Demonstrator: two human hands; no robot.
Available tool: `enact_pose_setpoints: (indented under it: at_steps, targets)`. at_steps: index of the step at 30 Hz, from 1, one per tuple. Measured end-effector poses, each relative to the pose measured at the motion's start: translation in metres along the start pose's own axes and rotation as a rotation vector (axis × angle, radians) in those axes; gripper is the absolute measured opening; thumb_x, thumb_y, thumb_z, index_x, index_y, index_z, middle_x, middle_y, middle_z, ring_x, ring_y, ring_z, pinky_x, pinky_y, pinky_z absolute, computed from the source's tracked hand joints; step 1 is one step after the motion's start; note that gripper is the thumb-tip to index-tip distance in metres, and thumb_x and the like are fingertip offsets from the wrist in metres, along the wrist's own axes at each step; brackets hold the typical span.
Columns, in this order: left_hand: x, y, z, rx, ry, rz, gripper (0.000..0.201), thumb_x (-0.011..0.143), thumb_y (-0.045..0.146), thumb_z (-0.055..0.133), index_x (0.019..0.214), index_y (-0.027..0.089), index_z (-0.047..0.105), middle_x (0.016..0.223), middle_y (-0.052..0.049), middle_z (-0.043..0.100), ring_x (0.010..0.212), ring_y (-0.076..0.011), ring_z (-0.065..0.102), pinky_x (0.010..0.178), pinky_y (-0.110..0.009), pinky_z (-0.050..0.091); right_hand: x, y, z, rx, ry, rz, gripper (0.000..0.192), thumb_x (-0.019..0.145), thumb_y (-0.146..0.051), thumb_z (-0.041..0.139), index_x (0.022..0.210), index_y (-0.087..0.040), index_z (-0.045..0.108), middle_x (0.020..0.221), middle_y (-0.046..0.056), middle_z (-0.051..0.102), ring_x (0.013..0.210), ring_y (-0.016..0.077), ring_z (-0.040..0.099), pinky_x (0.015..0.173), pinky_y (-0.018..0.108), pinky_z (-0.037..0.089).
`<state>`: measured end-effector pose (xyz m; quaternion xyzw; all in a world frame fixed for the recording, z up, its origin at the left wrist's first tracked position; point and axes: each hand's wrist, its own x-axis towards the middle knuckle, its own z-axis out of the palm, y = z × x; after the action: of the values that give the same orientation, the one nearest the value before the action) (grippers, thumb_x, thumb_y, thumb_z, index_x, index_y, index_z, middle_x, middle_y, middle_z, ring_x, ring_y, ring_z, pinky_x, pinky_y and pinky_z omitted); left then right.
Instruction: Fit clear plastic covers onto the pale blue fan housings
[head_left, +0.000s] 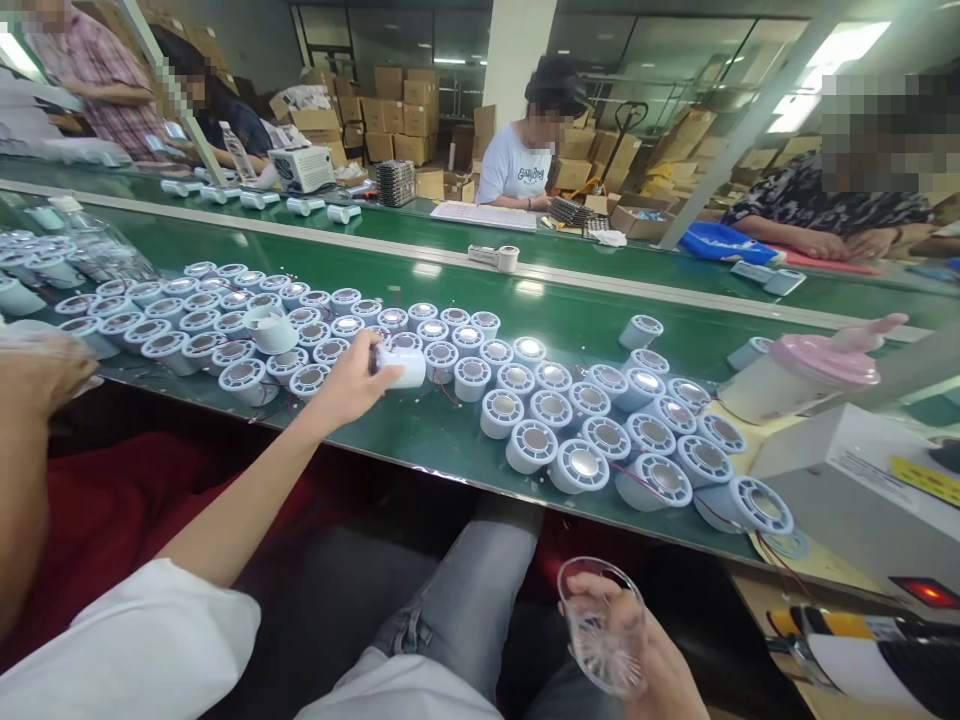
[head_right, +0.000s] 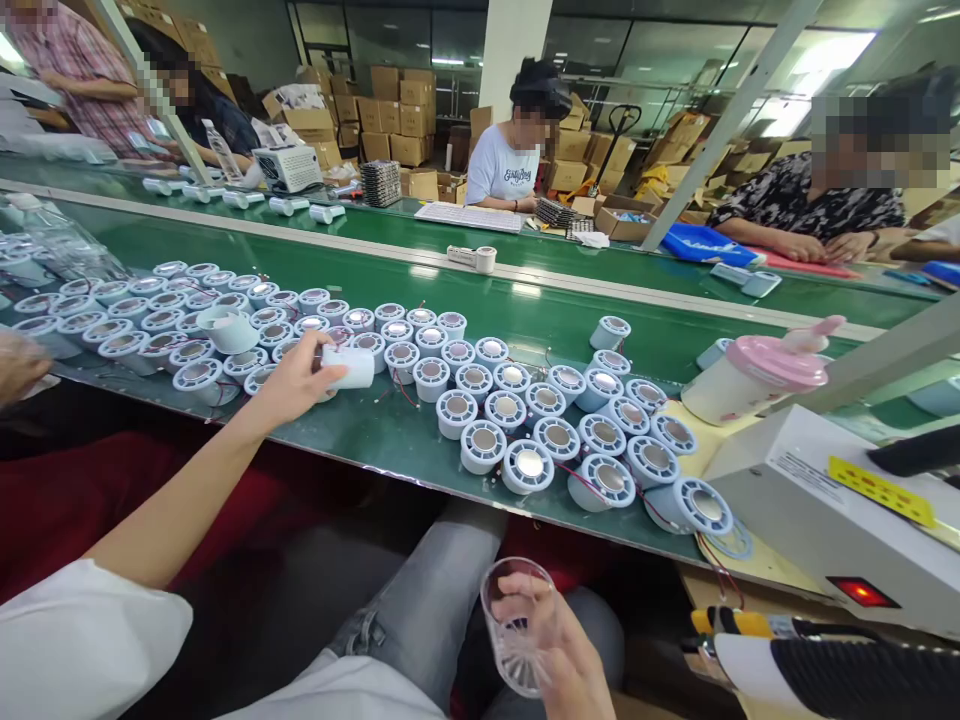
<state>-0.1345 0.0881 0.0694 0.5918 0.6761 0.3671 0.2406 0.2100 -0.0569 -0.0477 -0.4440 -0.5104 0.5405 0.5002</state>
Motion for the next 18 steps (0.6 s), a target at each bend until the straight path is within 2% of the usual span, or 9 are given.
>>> enact_pose_setpoints:
  at_steps: [2,4,6,7,9,11,13,15,18]
  targets:
    - [-0.015,0.004,0.010,-0.383,-0.219,-0.079,0.034,0.076,0.046,0.046,0.096,0.019,0.049,0.085,-0.006,0.060,0.066,-0.0203,0.059,0.051,-0.032,0.050,0.003,-0.012,0.008,-0.168,-0.033,-0.082,0.028,0.085,-0.050,0.052,0.089,-0.028,0.068,0.110,0.013,0.062,0.100,0.0346,0.063,0.079,0.047,0.058]
    - [-0.032,0.008,0.031,-0.569,-0.577,-0.213,0.036,0.080,0.050,0.041,0.090,0.017,0.052,0.075,-0.006,0.060,0.058,-0.0182,0.057,0.043,-0.029,0.048,0.008,-0.025,0.019,-0.451,-0.105,-0.202,0.029,0.084,-0.038,0.058,0.111,-0.032,0.064,0.118,0.012,0.056,0.110,0.0345,0.058,0.086,0.048,0.055]
    - [-0.048,0.013,0.057,-0.601,-0.955,-0.308,0.040,0.082,0.053,0.044,0.089,0.015,0.055,0.070,-0.005,0.059,0.051,-0.0141,0.053,0.037,-0.022,0.042,0.016,-0.037,0.029,-0.735,-0.163,-0.340,0.045,0.083,-0.027,0.060,0.127,-0.031,0.056,0.124,0.013,0.050,0.110,0.0331,0.057,0.087,0.048,0.055]
    - [-0.055,0.016,0.069,-0.567,-1.117,-0.306,0.040,0.083,0.053,0.046,0.090,0.015,0.056,0.070,-0.004,0.058,0.050,-0.0121,0.051,0.035,-0.020,0.038,0.021,-0.041,0.033,-0.850,-0.167,-0.397,0.049,0.082,-0.024,0.059,0.130,-0.030,0.054,0.125,0.014,0.048,0.110,0.0331,0.056,0.086,0.048,0.055]
    - [-0.066,0.022,0.088,-0.386,-1.294,-0.139,0.037,0.085,0.050,0.048,0.091,0.015,0.060,0.073,-0.003,0.057,0.052,-0.0107,0.050,0.037,-0.018,0.037,0.030,-0.045,0.037,-1.040,-0.158,-0.458,0.052,0.081,-0.019,0.058,0.131,-0.029,0.054,0.129,0.015,0.045,0.109,0.0342,0.054,0.081,0.049,0.056]
    - [-0.074,0.028,0.100,-0.175,-1.264,0.149,0.030,0.086,0.043,0.051,0.088,0.016,0.064,0.081,-0.003,0.058,0.065,-0.0135,0.055,0.052,-0.021,0.044,0.036,-0.044,0.035,-1.171,-0.162,-0.446,0.047,0.077,-0.013,0.058,0.122,-0.027,0.061,0.133,0.015,0.045,0.109,0.0356,0.051,0.080,0.050,0.055]
    - [-0.079,0.033,0.106,-0.024,-1.086,0.367,0.024,0.087,0.038,0.052,0.088,0.019,0.067,0.090,-0.004,0.059,0.082,-0.0176,0.057,0.072,-0.027,0.047,0.036,-0.042,0.029,-1.187,-0.185,-0.366,0.036,0.074,-0.006,0.060,0.104,-0.024,0.067,0.132,0.014,0.048,0.110,0.0350,0.051,0.080,0.049,0.054]
    - [-0.083,0.035,0.110,0.014,-0.915,0.424,0.023,0.085,0.038,0.056,0.096,0.021,0.067,0.097,-0.005,0.059,0.090,-0.0200,0.056,0.083,-0.031,0.044,0.032,-0.042,0.024,-1.063,-0.190,-0.239,0.021,0.072,-0.007,0.065,0.086,-0.022,0.066,0.128,0.012,0.051,0.108,0.0322,0.053,0.080,0.046,0.054]
    - [-0.088,0.030,0.117,-0.074,-0.829,0.383,0.041,0.075,0.045,0.069,0.110,0.023,0.062,0.103,-0.005,0.057,0.093,-0.0207,0.056,0.085,-0.032,0.045,0.026,-0.045,0.019,-0.742,-0.147,-0.092,0.009,0.076,-0.021,0.070,0.074,-0.021,0.061,0.116,0.009,0.055,0.100,0.0255,0.059,0.081,0.040,0.052]
